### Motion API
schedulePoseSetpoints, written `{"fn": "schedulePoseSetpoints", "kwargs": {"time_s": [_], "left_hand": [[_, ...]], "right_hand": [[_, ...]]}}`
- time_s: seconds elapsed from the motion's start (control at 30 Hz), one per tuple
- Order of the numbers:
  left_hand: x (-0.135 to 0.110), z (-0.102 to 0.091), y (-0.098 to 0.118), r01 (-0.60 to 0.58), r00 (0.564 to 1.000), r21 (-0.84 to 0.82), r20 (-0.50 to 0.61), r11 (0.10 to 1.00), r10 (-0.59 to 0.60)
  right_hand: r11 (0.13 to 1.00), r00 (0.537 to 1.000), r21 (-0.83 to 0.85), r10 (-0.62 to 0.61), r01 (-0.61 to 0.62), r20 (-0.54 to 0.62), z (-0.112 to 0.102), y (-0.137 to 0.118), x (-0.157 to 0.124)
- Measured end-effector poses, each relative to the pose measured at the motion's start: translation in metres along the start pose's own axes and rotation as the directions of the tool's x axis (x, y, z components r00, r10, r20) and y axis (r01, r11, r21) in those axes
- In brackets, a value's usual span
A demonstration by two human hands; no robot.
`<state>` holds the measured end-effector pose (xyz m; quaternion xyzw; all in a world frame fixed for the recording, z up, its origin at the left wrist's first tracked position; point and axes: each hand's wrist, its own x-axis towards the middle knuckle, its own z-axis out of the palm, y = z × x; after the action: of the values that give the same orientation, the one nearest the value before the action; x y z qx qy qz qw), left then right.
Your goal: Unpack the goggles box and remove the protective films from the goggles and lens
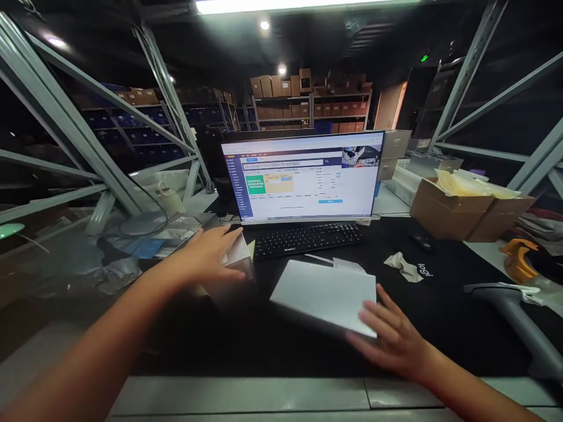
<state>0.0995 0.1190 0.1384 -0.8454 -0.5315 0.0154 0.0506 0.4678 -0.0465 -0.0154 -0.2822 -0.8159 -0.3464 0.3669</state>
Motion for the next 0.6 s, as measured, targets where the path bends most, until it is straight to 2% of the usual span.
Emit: {"fn": "schedulePoseSetpoints", "kwargs": {"time_s": [0.07,0.1,0.17,0.23,0.27,0.3,0.33,0.4,0.43,0.47,0.5,0.53,0.57,0.6], "left_hand": [[-0.014,0.003,0.014,-0.098,0.984,-0.029,-0.151,0.995,0.092],[-0.022,0.007,0.024,-0.197,0.958,-0.067,-0.224,0.978,0.178],[-0.036,0.020,0.048,-0.420,0.890,-0.175,-0.272,0.890,0.366],[-0.047,0.041,0.071,-0.536,0.837,-0.243,-0.276,0.808,0.472],[-0.050,0.053,0.080,-0.568,0.819,-0.264,-0.279,0.780,0.502],[-0.052,0.065,0.087,-0.587,0.807,-0.291,-0.277,0.756,0.521],[-0.055,0.077,0.092,-0.588,0.807,-0.316,-0.285,0.745,0.516],[-0.060,0.096,0.096,-0.580,0.812,-0.338,-0.318,0.742,0.490],[-0.064,0.102,0.096,-0.610,0.787,-0.329,-0.360,0.721,0.501],[-0.068,0.107,0.095,-0.645,0.754,-0.307,-0.404,0.700,0.518],[-0.072,0.110,0.094,-0.683,0.712,-0.270,-0.455,0.679,0.535],[-0.076,0.111,0.093,-0.711,0.670,-0.227,-0.506,0.666,0.543],[-0.080,0.112,0.092,-0.721,0.639,-0.190,-0.552,0.666,0.535],[-0.083,0.113,0.092,-0.716,0.615,-0.161,-0.606,0.679,0.505]], "right_hand": [[0.990,0.990,-0.006,-0.141,0.141,0.018,0.001,-0.005,-0.011],[0.987,0.986,0.041,-0.156,0.154,0.060,0.003,-0.006,-0.016],[0.965,0.960,0.249,-0.143,0.082,0.242,0.008,-0.006,-0.026],[0.874,0.879,0.478,-0.161,-0.085,0.450,0.010,-0.003,-0.032],[0.817,0.841,0.558,-0.198,-0.142,0.504,0.010,-0.001,-0.035],[0.771,0.826,0.621,-0.254,-0.142,0.504,0.008,0.000,-0.037],[0.749,0.829,0.657,-0.311,-0.088,0.466,0.004,0.001,-0.039],[0.746,0.850,0.649,-0.431,0.148,0.302,-0.011,0.004,-0.042],[0.765,0.858,0.592,-0.460,0.254,0.227,-0.019,0.007,-0.044],[0.807,0.880,0.510,-0.440,0.298,0.182,-0.027,0.010,-0.044],[0.872,0.923,0.415,-0.351,0.262,0.155,-0.034,0.016,-0.043],[0.937,0.971,0.317,-0.195,0.143,0.137,-0.038,0.024,-0.040],[0.972,0.991,0.231,0.004,-0.035,0.131,-0.040,0.034,-0.037],[0.958,0.966,0.165,0.213,-0.236,0.146,-0.038,0.047,-0.032]]}}
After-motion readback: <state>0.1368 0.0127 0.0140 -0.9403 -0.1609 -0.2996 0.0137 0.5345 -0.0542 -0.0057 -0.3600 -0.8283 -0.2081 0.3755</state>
